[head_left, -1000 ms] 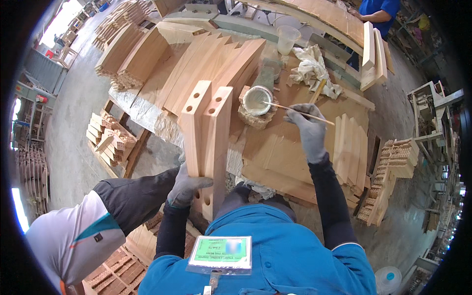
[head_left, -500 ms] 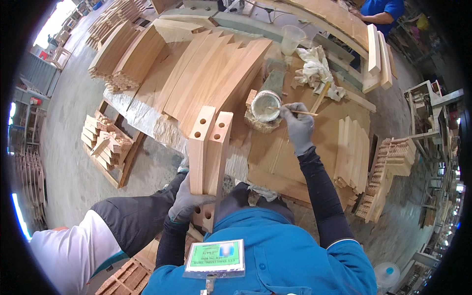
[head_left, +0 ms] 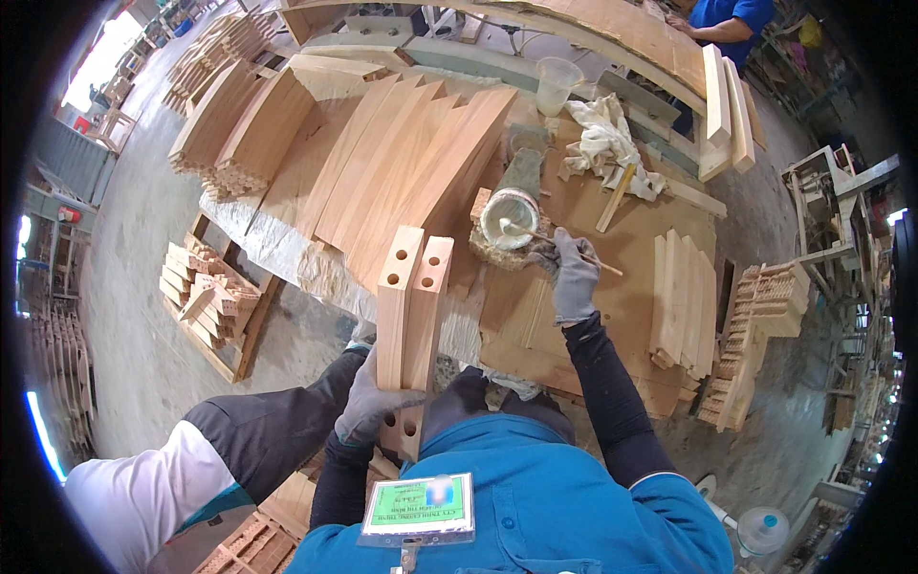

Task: The person applies a finish to a wooden piece using a brush, then pours a liquid from a large container into a smaller container and mixes it with a drill. The person works in a workshop with other people visible in the background.

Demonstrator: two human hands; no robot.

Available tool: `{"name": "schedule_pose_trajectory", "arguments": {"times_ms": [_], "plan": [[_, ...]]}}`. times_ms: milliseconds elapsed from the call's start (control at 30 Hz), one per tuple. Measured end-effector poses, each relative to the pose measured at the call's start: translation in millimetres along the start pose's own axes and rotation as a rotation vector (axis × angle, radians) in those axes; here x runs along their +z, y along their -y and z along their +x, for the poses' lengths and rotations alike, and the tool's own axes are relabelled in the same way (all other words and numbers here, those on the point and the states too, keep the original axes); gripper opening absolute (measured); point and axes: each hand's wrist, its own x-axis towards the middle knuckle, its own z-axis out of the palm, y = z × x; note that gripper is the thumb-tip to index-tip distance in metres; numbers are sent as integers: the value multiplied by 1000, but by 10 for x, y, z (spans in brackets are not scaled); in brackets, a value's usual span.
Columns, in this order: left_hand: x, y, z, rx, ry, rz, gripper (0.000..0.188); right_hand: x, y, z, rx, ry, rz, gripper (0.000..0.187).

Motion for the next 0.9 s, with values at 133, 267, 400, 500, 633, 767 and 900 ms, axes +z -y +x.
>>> {"name": "schedule_pose_trajectory", "arguments": {"times_ms": [133, 267, 400, 500, 633, 767, 900], "plan": [[55, -18, -23, 4, 6, -22, 83, 3, -20, -9, 143, -32, 365, 4], [185, -62, -33, 46, -16, -14, 87, 14, 23, -13, 185, -34, 403, 5], [361, -125, 16, 79, -11, 103, 90, -112, 144, 25, 212, -46, 449, 8], [549, -171, 55, 115, 16, 187, 92, -171, 505, -77, 165, -32, 449, 9], [921, -339, 152, 175, 162, 262, 94, -364, 1152, -337, 14, -42, 412, 9], [1339, -455, 250, 202, 300, 335, 96, -609, 1678, -605, -115, -90, 315, 14], [1758, -621, 292, 188, 426, 363, 97, -952, 1869, -743, -196, -131, 355, 11]]}}
